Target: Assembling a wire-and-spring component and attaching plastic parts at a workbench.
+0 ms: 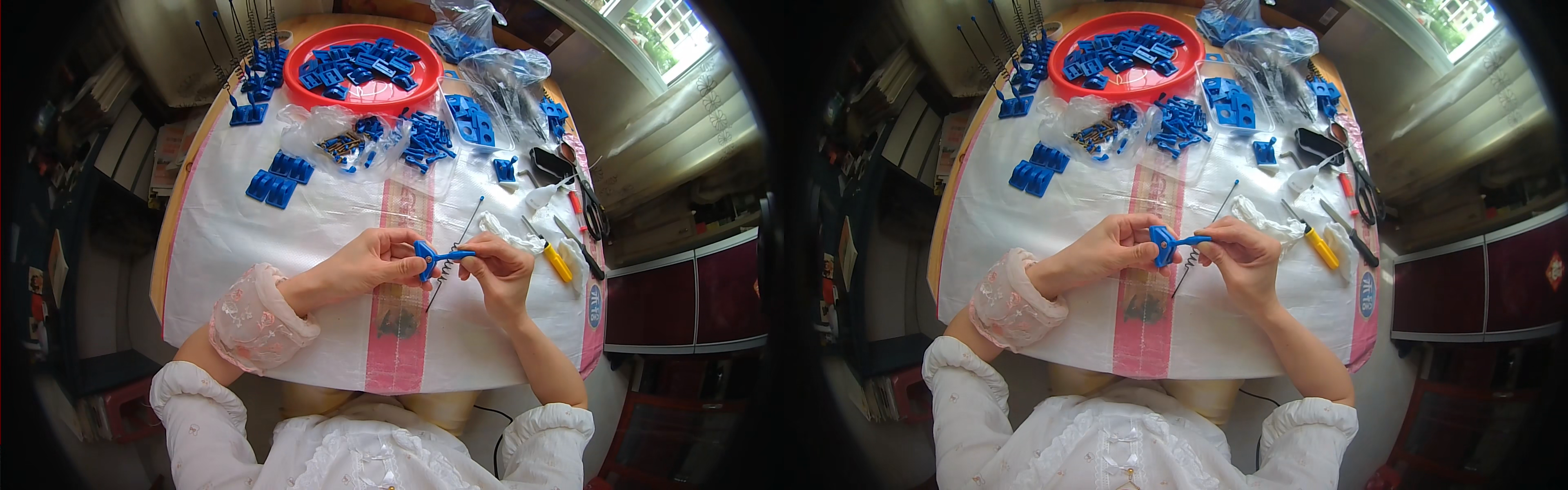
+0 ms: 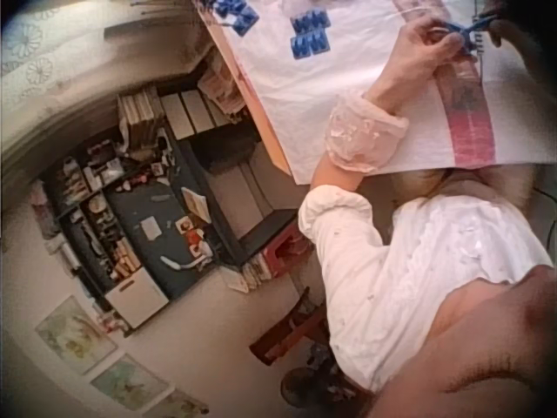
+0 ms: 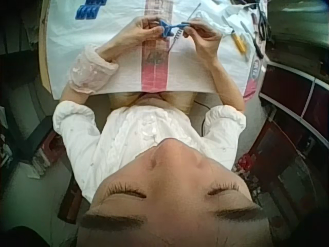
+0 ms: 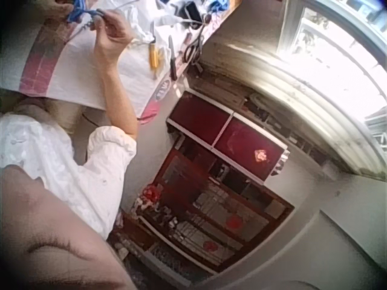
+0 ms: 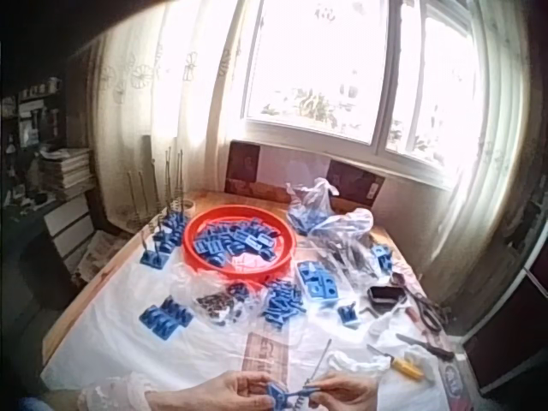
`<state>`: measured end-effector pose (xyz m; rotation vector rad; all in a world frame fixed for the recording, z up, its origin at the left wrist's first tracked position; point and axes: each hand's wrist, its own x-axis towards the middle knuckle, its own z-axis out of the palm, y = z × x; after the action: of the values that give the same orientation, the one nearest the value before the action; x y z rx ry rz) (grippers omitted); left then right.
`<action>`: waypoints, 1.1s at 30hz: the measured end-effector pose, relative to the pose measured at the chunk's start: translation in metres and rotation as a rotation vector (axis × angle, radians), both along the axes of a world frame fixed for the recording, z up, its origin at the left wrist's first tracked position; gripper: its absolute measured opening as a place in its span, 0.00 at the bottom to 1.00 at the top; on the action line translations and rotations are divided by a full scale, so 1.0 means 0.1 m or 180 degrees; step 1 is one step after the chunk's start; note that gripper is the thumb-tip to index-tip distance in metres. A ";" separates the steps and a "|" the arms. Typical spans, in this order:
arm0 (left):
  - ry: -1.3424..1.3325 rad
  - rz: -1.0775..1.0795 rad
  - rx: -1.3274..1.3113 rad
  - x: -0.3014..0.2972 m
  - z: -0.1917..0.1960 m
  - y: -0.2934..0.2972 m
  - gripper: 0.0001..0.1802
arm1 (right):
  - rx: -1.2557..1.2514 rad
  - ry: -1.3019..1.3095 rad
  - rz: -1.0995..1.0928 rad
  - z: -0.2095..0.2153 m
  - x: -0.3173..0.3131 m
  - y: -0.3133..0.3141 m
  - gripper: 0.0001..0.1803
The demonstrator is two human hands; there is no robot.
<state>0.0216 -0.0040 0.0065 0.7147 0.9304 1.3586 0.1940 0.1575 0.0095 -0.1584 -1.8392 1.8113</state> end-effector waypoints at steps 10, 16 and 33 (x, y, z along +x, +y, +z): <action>-0.0017 0.0021 -0.0022 0.01 0.01 0.00 0.14 | 0.0033 -0.0028 -0.0034 0.00 0.00 0.00 0.08; -0.0009 -0.0008 -0.0012 0.00 0.00 0.01 0.15 | 0.0035 -0.0018 -0.0059 0.00 -0.01 -0.01 0.07; 0.0163 0.0081 0.0173 0.02 0.07 0.01 0.22 | 0.0314 -0.0019 -0.0087 0.08 -0.01 -0.01 0.10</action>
<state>0.0238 -0.0027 0.0133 0.7845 0.9490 1.3979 0.1933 0.1565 0.0175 -0.1516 -1.9166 1.6992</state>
